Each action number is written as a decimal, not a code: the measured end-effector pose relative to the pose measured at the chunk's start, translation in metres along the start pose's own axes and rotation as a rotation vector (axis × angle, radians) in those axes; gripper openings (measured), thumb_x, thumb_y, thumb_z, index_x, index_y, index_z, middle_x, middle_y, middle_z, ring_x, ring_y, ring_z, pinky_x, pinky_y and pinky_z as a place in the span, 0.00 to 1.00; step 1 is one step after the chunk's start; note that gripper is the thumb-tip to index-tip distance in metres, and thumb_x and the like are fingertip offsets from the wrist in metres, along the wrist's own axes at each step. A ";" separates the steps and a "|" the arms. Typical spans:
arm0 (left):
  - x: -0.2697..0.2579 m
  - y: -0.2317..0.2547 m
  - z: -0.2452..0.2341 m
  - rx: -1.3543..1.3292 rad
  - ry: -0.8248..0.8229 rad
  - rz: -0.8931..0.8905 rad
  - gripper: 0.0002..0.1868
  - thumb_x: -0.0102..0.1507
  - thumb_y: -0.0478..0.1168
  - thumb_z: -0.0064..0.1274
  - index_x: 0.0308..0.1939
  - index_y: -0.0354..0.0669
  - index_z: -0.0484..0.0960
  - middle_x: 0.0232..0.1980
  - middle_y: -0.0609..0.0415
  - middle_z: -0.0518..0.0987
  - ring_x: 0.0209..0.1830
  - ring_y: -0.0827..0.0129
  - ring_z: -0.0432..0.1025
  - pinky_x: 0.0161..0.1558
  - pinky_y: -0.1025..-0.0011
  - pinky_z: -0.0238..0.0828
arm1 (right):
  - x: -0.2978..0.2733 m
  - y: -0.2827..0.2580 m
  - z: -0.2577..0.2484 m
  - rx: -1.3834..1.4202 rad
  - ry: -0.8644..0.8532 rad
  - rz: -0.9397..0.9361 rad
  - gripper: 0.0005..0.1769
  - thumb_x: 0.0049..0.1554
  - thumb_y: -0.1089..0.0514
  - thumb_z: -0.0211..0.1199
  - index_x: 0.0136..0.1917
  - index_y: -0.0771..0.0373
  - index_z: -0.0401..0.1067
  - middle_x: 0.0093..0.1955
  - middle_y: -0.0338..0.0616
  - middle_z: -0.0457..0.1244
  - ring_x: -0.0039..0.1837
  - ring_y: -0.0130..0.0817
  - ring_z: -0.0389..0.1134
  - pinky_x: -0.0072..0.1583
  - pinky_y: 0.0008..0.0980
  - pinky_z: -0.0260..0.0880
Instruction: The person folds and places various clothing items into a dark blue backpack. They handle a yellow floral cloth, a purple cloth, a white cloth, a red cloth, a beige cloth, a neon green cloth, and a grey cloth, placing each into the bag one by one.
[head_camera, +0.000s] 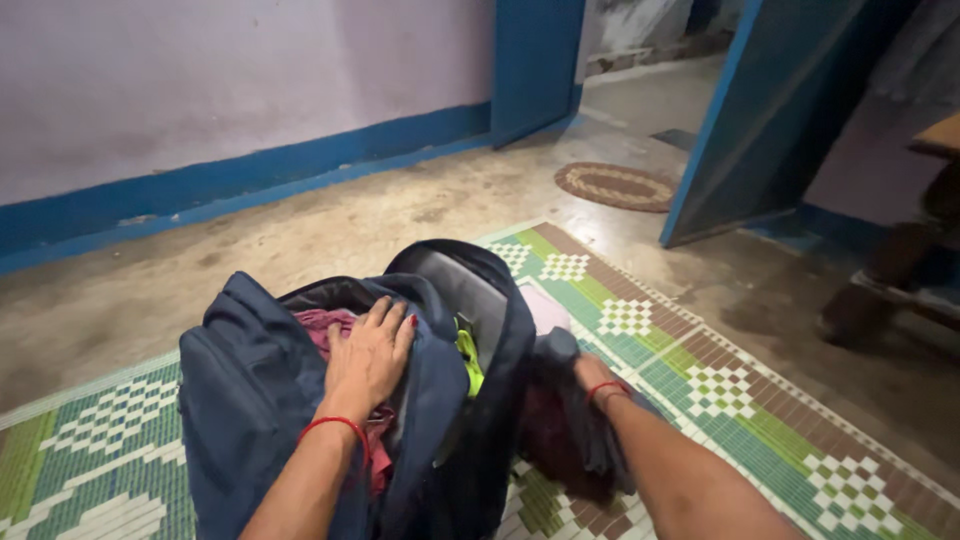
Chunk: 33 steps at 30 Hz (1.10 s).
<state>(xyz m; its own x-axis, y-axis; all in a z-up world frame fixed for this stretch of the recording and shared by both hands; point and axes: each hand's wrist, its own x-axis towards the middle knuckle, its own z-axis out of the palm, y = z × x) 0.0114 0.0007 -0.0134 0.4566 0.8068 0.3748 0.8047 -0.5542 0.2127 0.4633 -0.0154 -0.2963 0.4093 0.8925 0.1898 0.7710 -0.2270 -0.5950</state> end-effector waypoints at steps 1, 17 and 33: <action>0.000 0.000 0.002 0.011 -0.005 0.005 0.28 0.69 0.56 0.34 0.71 0.54 0.69 0.77 0.57 0.64 0.72 0.63 0.63 0.67 0.32 0.51 | 0.001 0.003 -0.015 0.028 0.025 0.059 0.19 0.56 0.55 0.50 0.48 0.69 0.78 0.51 0.68 0.68 0.58 0.62 0.69 0.57 0.55 0.69; 0.042 -0.018 -0.039 -0.396 -0.015 -0.178 0.21 0.61 0.53 0.54 0.51 0.45 0.87 0.53 0.43 0.85 0.57 0.51 0.78 0.58 0.56 0.74 | 0.013 -0.092 -0.259 0.903 0.228 0.562 0.14 0.52 0.56 0.54 0.46 0.65 0.76 0.45 0.55 0.69 0.48 0.49 0.71 0.51 0.48 0.72; 0.046 0.016 -0.220 -1.435 0.172 -0.095 0.39 0.51 0.46 0.70 0.64 0.33 0.80 0.59 0.47 0.84 0.58 0.58 0.78 0.58 0.62 0.75 | 0.006 -0.495 -0.402 1.566 -0.213 -0.250 0.14 0.58 0.60 0.52 0.49 0.69 0.77 0.49 0.55 0.71 0.49 0.48 0.74 0.58 0.48 0.78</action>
<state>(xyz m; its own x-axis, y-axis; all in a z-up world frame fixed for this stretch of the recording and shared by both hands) -0.0382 -0.0164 0.2061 0.2908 0.8746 0.3879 -0.2845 -0.3081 0.9078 0.2798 -0.0541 0.3133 0.1792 0.9104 0.3730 -0.4872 0.4115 -0.7703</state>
